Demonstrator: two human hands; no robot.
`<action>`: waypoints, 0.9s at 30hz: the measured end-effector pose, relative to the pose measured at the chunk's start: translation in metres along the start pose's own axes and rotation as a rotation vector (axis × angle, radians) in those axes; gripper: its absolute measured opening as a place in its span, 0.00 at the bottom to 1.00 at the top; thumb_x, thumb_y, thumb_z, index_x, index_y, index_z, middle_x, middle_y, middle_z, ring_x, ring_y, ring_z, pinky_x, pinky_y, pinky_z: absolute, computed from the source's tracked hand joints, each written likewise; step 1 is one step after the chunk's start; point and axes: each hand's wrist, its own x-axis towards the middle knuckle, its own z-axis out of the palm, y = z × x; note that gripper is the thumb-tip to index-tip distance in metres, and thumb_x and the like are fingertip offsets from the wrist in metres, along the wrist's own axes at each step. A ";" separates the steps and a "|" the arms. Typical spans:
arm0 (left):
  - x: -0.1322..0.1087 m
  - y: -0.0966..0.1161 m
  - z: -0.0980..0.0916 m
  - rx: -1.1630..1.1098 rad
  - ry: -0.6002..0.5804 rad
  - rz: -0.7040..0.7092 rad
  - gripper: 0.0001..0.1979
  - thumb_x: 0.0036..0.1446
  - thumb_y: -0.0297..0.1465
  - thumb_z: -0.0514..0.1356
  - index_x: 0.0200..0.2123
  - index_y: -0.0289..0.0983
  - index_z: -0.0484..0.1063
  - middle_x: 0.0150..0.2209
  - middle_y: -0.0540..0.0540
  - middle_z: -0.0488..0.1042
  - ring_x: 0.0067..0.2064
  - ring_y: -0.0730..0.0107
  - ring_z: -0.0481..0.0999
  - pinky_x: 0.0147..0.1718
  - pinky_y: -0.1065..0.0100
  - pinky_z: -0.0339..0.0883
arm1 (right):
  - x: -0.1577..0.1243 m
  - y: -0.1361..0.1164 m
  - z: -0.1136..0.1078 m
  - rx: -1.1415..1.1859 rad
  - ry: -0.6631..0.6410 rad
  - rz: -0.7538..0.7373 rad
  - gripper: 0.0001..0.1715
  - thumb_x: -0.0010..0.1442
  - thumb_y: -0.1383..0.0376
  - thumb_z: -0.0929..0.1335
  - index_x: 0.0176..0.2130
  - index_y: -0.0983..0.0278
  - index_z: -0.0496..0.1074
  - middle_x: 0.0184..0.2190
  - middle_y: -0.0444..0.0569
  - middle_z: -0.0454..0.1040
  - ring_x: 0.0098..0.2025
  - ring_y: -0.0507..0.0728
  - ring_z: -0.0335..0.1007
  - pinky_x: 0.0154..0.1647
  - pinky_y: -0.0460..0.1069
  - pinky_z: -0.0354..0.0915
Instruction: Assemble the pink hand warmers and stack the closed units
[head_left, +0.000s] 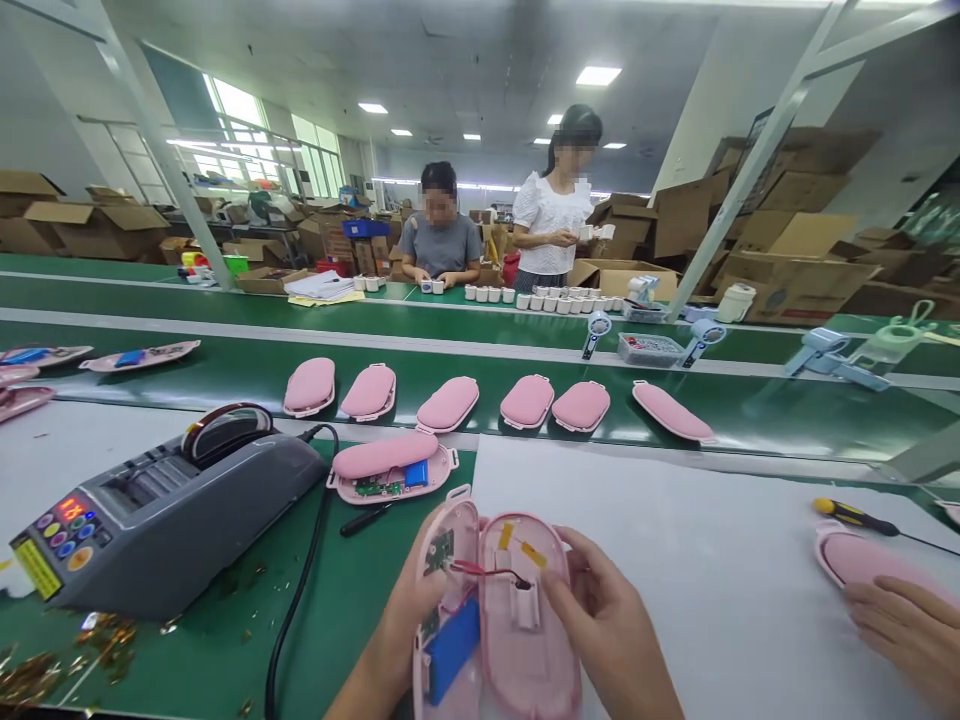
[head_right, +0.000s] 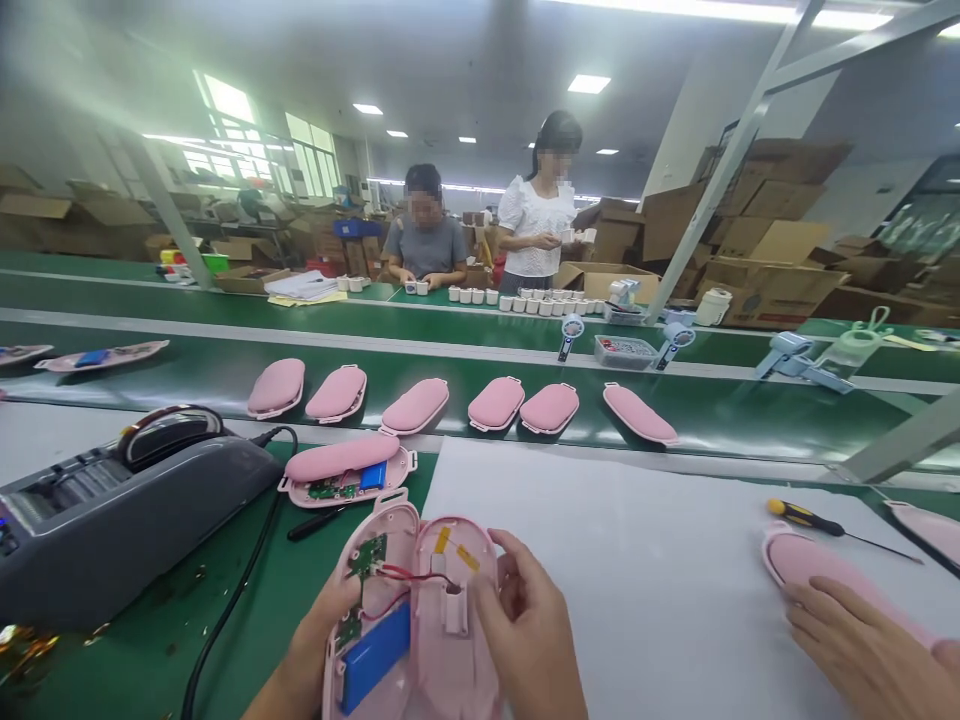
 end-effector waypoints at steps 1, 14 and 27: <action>0.000 0.001 0.003 0.023 0.005 0.064 0.41 0.40 0.44 0.69 0.58 0.40 0.64 0.54 0.40 0.73 0.59 0.43 0.65 0.59 0.52 0.58 | -0.005 -0.009 0.005 -0.010 0.060 -0.093 0.22 0.54 0.54 0.66 0.45 0.62 0.72 0.27 0.44 0.67 0.26 0.52 0.62 0.27 0.47 0.62; -0.018 0.054 0.030 0.065 0.254 -0.081 0.20 0.52 0.37 0.64 0.49 0.39 0.72 0.47 0.43 0.77 0.51 0.55 0.74 0.47 0.62 0.68 | -0.016 0.022 0.036 0.122 -0.309 -0.191 0.40 0.46 0.57 0.73 0.56 0.57 0.60 0.59 0.51 0.62 0.58 0.63 0.61 0.59 0.56 0.58; -0.001 0.040 0.042 0.373 0.504 0.148 0.09 0.42 0.24 0.60 0.31 0.34 0.74 0.22 0.52 0.71 0.24 0.73 0.67 0.25 0.72 0.60 | -0.025 0.033 0.024 0.205 -0.436 -0.416 0.36 0.54 0.50 0.69 0.59 0.56 0.61 0.61 0.49 0.61 0.61 0.66 0.58 0.60 0.57 0.59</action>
